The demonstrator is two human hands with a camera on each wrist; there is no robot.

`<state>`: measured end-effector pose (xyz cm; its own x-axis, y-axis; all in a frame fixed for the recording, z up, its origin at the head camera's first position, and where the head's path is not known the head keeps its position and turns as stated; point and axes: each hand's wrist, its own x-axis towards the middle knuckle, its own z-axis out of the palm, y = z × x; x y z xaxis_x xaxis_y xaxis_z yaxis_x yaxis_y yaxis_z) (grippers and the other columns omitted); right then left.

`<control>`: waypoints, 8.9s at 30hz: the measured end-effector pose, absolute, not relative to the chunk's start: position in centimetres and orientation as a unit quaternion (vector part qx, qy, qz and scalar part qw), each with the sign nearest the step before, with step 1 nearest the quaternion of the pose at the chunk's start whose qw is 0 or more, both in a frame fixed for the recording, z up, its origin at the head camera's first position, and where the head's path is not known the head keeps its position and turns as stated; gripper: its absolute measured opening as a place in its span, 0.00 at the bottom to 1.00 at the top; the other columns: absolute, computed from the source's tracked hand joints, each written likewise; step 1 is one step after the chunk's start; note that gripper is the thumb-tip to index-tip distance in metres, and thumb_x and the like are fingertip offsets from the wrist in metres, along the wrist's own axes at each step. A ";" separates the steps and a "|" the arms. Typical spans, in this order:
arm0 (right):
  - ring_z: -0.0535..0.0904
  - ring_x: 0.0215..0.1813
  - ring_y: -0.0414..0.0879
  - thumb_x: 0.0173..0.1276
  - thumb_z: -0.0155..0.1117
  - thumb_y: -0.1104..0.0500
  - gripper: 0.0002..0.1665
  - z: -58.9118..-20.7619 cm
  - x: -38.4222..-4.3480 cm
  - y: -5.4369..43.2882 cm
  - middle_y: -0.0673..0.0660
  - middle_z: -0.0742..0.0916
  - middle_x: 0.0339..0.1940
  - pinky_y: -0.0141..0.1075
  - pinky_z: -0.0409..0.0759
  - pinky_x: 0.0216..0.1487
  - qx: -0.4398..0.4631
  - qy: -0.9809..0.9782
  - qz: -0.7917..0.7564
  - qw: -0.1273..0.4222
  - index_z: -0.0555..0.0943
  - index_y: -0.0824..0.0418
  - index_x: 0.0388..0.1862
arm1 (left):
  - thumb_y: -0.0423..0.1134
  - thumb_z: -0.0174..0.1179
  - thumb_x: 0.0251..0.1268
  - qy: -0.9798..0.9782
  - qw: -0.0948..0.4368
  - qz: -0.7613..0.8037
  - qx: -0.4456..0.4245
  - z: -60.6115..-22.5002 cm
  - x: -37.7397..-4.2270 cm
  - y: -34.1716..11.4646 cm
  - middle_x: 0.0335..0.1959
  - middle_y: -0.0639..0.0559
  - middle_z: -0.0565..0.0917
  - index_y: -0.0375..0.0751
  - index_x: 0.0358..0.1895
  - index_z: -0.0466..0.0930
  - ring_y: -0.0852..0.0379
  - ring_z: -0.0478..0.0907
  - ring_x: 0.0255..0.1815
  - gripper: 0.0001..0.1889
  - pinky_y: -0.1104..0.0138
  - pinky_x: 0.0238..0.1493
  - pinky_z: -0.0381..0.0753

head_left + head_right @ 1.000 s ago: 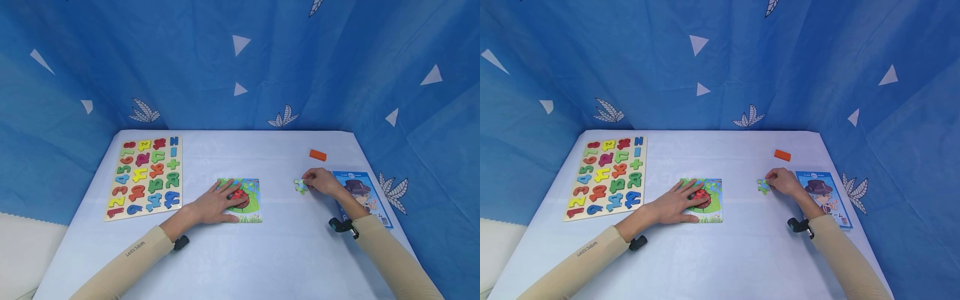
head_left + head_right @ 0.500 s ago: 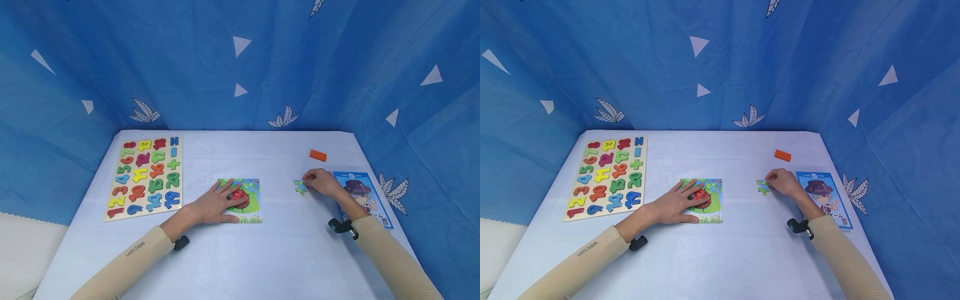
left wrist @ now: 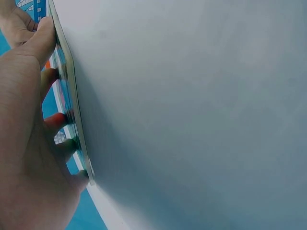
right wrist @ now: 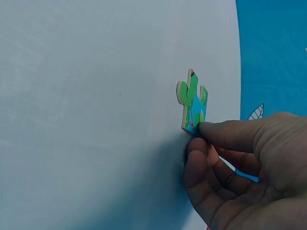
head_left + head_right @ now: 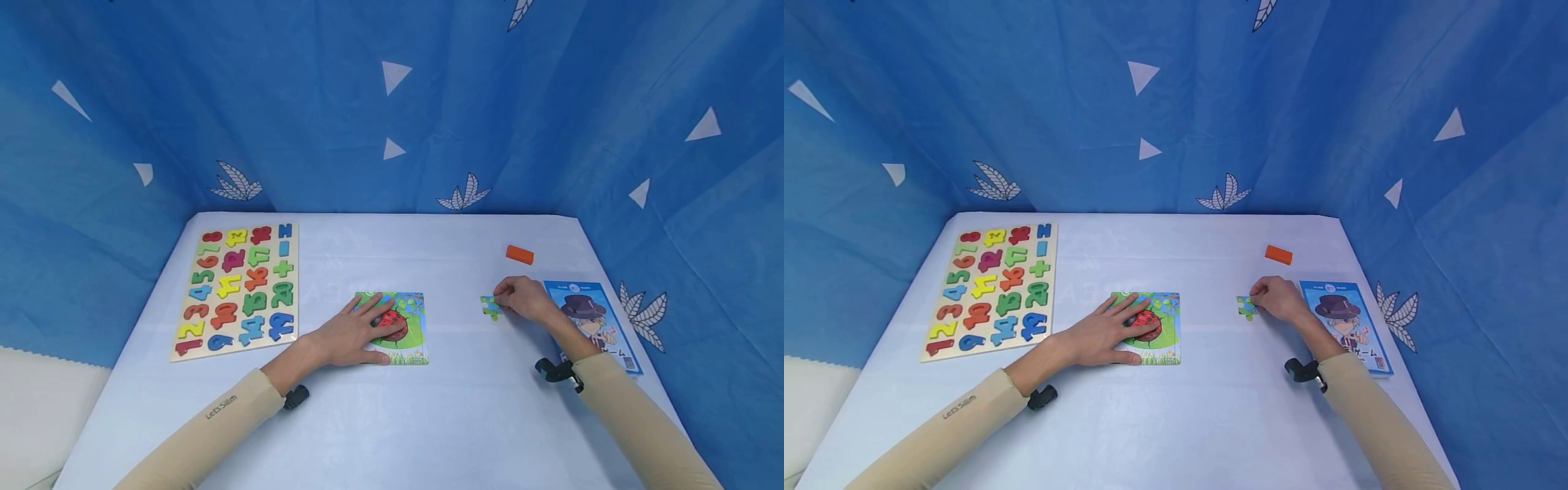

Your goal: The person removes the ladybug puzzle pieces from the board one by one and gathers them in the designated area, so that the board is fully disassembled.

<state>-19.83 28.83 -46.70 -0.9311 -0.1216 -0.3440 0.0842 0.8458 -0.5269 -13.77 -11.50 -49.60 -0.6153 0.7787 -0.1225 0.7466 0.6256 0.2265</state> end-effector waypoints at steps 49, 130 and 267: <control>0.78 0.31 0.47 0.73 0.63 0.57 0.10 -45.9 -18.6 22.0 0.54 0.85 0.35 0.36 0.79 0.32 -0.103 0.921 -0.357 0.112 0.84 0.58 0.48 | 0.77 0.49 0.62 0.911 0.082 0.082 0.395 -49.8 -14.0 -11.5 0.83 0.44 0.47 0.62 0.80 0.57 0.42 0.40 0.83 0.45 0.42 0.78 0.47; 0.77 0.35 0.41 0.70 0.65 0.59 0.15 -49.2 -17.4 13.0 0.45 0.83 0.31 0.38 0.77 0.41 -0.185 0.920 -0.324 0.124 0.86 0.58 0.53 | 0.72 0.49 0.68 0.909 0.084 0.117 0.391 -50.0 -13.8 -13.0 0.83 0.43 0.46 0.64 0.79 0.58 0.41 0.41 0.83 0.38 0.43 0.78 0.50; 0.76 0.30 0.49 0.72 0.66 0.51 0.09 -47.2 -17.5 22.5 0.54 0.85 0.32 0.38 0.74 0.30 -0.086 0.918 -0.379 0.081 0.84 0.50 0.48 | 0.71 0.49 0.68 0.910 0.086 0.120 0.388 -50.1 -13.7 -13.0 0.83 0.42 0.46 0.64 0.79 0.59 0.41 0.41 0.83 0.38 0.46 0.79 0.48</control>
